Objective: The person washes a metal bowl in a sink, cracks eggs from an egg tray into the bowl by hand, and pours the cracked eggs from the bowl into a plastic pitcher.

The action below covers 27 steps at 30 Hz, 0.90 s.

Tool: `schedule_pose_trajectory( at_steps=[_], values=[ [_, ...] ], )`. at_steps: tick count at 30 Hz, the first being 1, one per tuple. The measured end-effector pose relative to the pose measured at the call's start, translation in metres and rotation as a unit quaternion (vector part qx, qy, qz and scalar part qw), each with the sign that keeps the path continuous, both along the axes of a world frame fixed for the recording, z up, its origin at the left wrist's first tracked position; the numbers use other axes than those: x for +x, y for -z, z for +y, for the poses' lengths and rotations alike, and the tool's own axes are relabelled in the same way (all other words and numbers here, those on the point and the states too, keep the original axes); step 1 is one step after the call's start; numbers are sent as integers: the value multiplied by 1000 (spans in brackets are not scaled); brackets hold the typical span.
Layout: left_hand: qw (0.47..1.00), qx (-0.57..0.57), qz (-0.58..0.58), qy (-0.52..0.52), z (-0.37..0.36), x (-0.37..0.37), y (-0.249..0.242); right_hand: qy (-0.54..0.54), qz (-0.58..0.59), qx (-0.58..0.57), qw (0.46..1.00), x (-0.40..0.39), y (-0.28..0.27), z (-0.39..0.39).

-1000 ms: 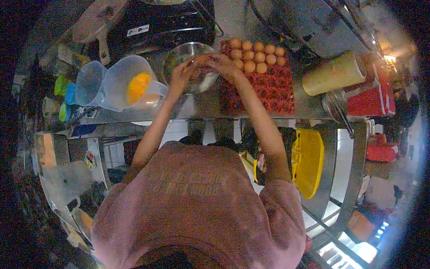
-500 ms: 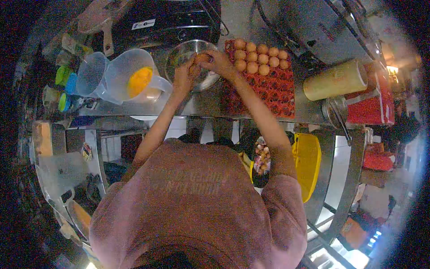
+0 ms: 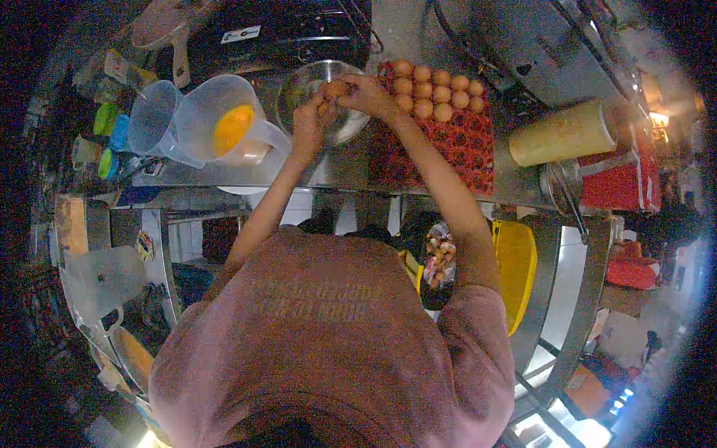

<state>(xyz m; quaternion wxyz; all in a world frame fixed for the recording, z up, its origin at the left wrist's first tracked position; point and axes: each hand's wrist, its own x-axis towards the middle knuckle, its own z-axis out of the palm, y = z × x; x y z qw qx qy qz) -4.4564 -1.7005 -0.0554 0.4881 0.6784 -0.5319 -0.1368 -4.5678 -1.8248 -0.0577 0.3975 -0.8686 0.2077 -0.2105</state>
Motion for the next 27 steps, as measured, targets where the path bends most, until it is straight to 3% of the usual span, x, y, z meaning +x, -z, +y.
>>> schedule_pose_trajectory(
  at_steps=[1, 4, 8, 11, 17, 20, 27],
  values=[
    [1000, 17, 3, 0, 0, 0, 1, -2, -2, 3, 1000, 0, 1, -1],
    [997, -67, -27, 18, 1, 1, 10, -3, -15, 5, 1000, 0, 7, -6],
    [1000, -11, -10, 13, 4, -4, -4, 25, 57, -10, 998, -2, -7, 1],
    [999, 1, -44, 0, 5, -3, -4, -9, -7, 7, 1000, 0, -4, -2],
    [998, -31, -49, -14, 3, -3, 2, -37, -4, 81, 996, 0, -4, -3],
    [999, -27, -44, -15, 2, -3, 1, -31, 10, 19, 999, -1, -5, -5],
    [999, -20, -45, -10, 4, -5, -2, -61, 17, 16, 998, -2, -7, -7]
  ],
)
